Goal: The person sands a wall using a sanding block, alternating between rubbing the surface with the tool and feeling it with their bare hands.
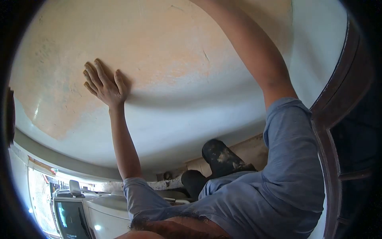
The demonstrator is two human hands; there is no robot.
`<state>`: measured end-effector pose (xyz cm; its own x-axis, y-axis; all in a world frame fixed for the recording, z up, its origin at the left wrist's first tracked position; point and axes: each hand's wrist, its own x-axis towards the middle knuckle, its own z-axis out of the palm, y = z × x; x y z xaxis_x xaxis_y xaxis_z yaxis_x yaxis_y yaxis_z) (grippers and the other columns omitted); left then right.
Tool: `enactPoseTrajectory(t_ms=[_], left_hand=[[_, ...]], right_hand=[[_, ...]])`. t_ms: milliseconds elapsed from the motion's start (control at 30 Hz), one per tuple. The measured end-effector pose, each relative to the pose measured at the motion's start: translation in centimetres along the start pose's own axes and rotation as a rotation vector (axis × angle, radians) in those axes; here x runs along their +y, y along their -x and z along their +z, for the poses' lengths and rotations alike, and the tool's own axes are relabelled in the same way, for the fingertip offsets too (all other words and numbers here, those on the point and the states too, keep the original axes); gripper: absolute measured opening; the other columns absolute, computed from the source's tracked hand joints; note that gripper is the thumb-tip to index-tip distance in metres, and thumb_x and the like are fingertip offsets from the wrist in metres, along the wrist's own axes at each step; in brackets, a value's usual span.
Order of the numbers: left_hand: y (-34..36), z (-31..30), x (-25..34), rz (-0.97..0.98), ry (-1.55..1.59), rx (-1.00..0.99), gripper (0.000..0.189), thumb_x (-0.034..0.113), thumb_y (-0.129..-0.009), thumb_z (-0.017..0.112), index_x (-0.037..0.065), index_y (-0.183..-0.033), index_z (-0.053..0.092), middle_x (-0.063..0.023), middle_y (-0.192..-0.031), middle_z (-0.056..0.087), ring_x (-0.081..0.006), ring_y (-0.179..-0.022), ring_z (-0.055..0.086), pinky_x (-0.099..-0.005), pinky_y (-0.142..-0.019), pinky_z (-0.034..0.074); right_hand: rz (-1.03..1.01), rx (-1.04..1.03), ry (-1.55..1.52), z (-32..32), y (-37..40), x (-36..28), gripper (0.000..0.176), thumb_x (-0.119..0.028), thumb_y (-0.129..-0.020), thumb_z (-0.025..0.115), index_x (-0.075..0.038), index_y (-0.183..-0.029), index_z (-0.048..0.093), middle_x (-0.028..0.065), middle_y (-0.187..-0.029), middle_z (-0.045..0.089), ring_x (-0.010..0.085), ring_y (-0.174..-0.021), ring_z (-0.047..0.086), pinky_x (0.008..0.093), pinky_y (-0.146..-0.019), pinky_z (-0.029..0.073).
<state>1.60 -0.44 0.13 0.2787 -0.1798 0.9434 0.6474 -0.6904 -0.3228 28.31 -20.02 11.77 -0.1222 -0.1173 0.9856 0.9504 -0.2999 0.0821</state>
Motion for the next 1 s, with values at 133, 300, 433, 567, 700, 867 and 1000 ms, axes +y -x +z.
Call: enactPoseTrajectory(t_ms=[133,300,433,567,700,867,1000], left_hand=[[0.0,-0.2,0.1,-0.002,0.006,0.0,0.066,0.05,-0.094,0.039,0.007,-0.144,0.038,-0.0216,-0.15,0.029,-0.0371,-0.142,0.022,-0.0541,-0.113,0.007],[0.2,-0.1,-0.7,-0.003,0.006,0.001,0.064,0.048,-0.093,0.04,0.01,-0.144,0.038,-0.0215,-0.15,0.029,-0.0378,-0.142,0.021,-0.0552,-0.113,0.008],[0.3,0.0,-0.4,0.035,0.022,0.015,0.063,0.048,-0.094,0.039,0.009,-0.144,0.039,-0.0209,-0.15,0.03,-0.037,-0.142,0.021,-0.0544,-0.113,0.007],[0.0,-0.3,0.0,0.025,0.003,0.02,0.063,0.047,-0.093,0.04,0.008,-0.143,0.04,-0.0202,-0.15,0.03,-0.0355,-0.142,0.021,-0.0525,-0.114,0.006],[-0.1,-0.4,0.3,0.016,0.0,0.017,0.064,0.048,-0.094,0.039,0.009,-0.144,0.038,-0.0195,-0.15,0.031,-0.0353,-0.142,0.022,-0.052,-0.114,0.006],[-0.1,-0.3,0.1,0.067,-0.028,0.02,0.064,0.047,-0.094,0.04,0.007,-0.144,0.037,-0.021,-0.15,0.03,-0.0365,-0.141,0.023,-0.0534,-0.113,0.008],[-0.2,-0.5,0.2,0.059,-0.007,0.03,0.062,0.045,-0.095,0.041,0.006,-0.144,0.038,-0.0214,-0.15,0.03,-0.0362,-0.141,0.024,-0.0519,-0.114,0.009]], right_hand=[[-0.117,-0.094,-0.103,-1.4,12.4,-2.9,0.022,-0.014,-0.088,0.055,-0.009,-0.105,0.069,0.0136,-0.112,0.066,0.0337,-0.108,0.058,0.0474,-0.096,0.04],[-0.1,-0.202,-0.136,-3.6,19.4,-2.8,0.029,-0.01,-0.087,0.054,-0.012,-0.112,0.067,0.0106,-0.126,0.061,0.0277,-0.123,0.052,0.0466,-0.108,0.032],[0.189,-0.149,0.036,-1.0,7.6,6.6,0.03,-0.017,-0.085,0.056,-0.007,-0.112,0.067,0.0163,-0.124,0.06,0.0319,-0.123,0.052,0.0464,-0.108,0.032],[0.13,-0.03,0.043,-2.6,8.0,8.6,0.033,-0.018,-0.086,0.055,-0.006,-0.114,0.066,0.0186,-0.125,0.059,0.0358,-0.125,0.05,0.0497,-0.108,0.03],[0.06,-0.13,-0.09,-5.9,26.3,4.7,0.041,-0.011,-0.084,0.048,-0.014,-0.123,0.064,0.0152,-0.131,0.056,0.0355,-0.128,0.047,0.0543,-0.113,0.02],[0.161,-0.135,0.21,-5.4,12.4,13.5,0.027,-0.016,-0.09,0.05,-0.004,-0.109,0.065,0.0165,-0.118,0.063,0.0314,-0.118,0.056,0.0418,-0.101,0.04],[0.165,0.153,0.091,-5.3,3.6,16.8,0.035,-0.01,-0.092,0.046,0.001,-0.124,0.057,0.017,-0.126,0.059,0.0295,-0.117,0.057,0.0372,-0.102,0.041]])
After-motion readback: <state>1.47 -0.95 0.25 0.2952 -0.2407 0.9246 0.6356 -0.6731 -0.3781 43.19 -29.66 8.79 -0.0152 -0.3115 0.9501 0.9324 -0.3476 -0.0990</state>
